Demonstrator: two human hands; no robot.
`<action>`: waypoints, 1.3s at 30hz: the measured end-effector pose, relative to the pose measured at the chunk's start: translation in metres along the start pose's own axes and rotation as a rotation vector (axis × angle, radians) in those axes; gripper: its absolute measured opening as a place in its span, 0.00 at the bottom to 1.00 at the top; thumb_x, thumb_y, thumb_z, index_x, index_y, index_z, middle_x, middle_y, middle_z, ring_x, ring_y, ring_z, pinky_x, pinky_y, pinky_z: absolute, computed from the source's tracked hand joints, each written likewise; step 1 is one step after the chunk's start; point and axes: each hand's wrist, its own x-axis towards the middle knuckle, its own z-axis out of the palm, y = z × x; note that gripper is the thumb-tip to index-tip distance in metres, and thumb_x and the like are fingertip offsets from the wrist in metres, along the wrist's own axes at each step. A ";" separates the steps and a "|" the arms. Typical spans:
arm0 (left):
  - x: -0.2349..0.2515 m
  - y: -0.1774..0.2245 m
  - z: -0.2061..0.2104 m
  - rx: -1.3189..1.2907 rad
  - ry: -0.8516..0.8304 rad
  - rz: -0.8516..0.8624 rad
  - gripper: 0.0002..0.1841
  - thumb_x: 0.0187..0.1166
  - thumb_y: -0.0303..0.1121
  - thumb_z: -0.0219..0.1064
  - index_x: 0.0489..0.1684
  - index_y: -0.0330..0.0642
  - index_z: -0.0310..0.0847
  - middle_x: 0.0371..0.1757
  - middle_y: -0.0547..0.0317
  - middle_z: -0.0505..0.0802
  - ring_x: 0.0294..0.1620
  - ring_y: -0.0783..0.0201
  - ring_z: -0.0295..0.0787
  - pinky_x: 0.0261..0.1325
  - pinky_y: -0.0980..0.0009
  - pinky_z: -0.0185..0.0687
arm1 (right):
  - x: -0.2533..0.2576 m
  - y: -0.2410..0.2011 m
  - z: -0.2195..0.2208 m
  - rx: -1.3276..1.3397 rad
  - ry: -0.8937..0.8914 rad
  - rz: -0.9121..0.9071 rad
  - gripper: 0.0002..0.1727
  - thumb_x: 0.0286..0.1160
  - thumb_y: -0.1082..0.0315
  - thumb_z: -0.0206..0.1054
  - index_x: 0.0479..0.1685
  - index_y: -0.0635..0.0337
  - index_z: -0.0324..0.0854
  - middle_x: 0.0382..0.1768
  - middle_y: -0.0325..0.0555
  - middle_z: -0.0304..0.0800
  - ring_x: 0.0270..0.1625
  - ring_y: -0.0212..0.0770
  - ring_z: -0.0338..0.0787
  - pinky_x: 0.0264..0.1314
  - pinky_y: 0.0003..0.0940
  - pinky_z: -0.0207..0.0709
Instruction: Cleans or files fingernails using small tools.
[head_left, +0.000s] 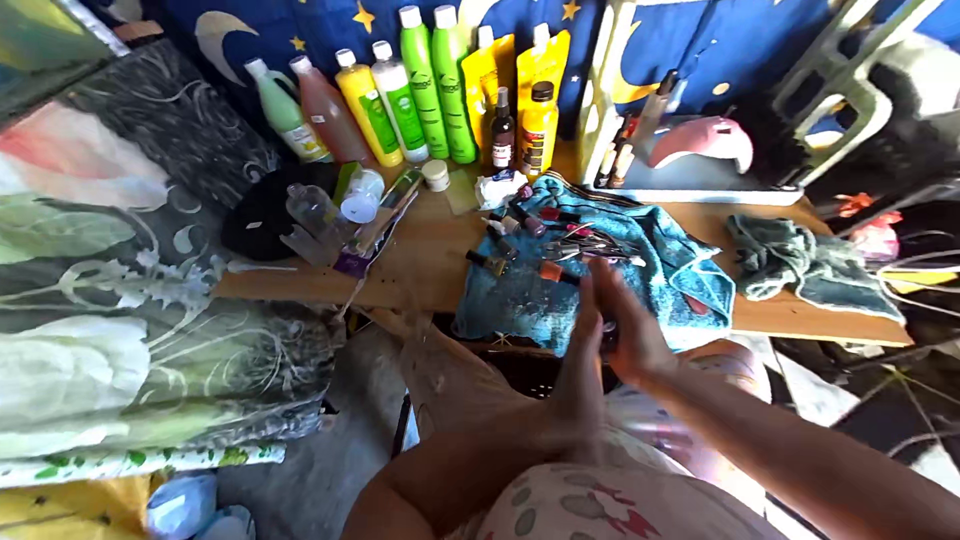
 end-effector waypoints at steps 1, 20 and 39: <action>-0.006 0.001 0.005 0.033 -0.080 0.068 0.45 0.90 0.62 0.38 0.95 0.33 0.35 0.96 0.43 0.47 0.96 0.58 0.42 0.96 0.57 0.41 | 0.003 -0.003 -0.004 0.041 -0.001 -0.026 0.38 0.92 0.38 0.38 0.94 0.49 0.53 0.86 0.37 0.69 0.83 0.27 0.72 0.80 0.29 0.71; 0.011 0.039 0.011 0.192 -0.188 0.404 0.51 0.85 0.70 0.38 0.96 0.37 0.30 0.97 0.43 0.39 0.97 0.53 0.31 0.97 0.49 0.29 | 0.025 -0.047 0.005 -0.081 -0.050 -0.646 0.41 0.93 0.38 0.33 0.95 0.57 0.44 0.94 0.38 0.53 0.92 0.34 0.59 0.93 0.38 0.57; 0.027 0.047 0.002 0.107 -0.183 0.463 0.45 0.86 0.69 0.36 0.97 0.47 0.39 0.97 0.55 0.48 0.97 0.59 0.39 0.96 0.54 0.39 | 0.005 -0.044 0.013 -0.257 -0.129 -0.835 0.43 0.91 0.35 0.36 0.95 0.59 0.51 0.94 0.48 0.52 0.96 0.43 0.51 0.98 0.47 0.47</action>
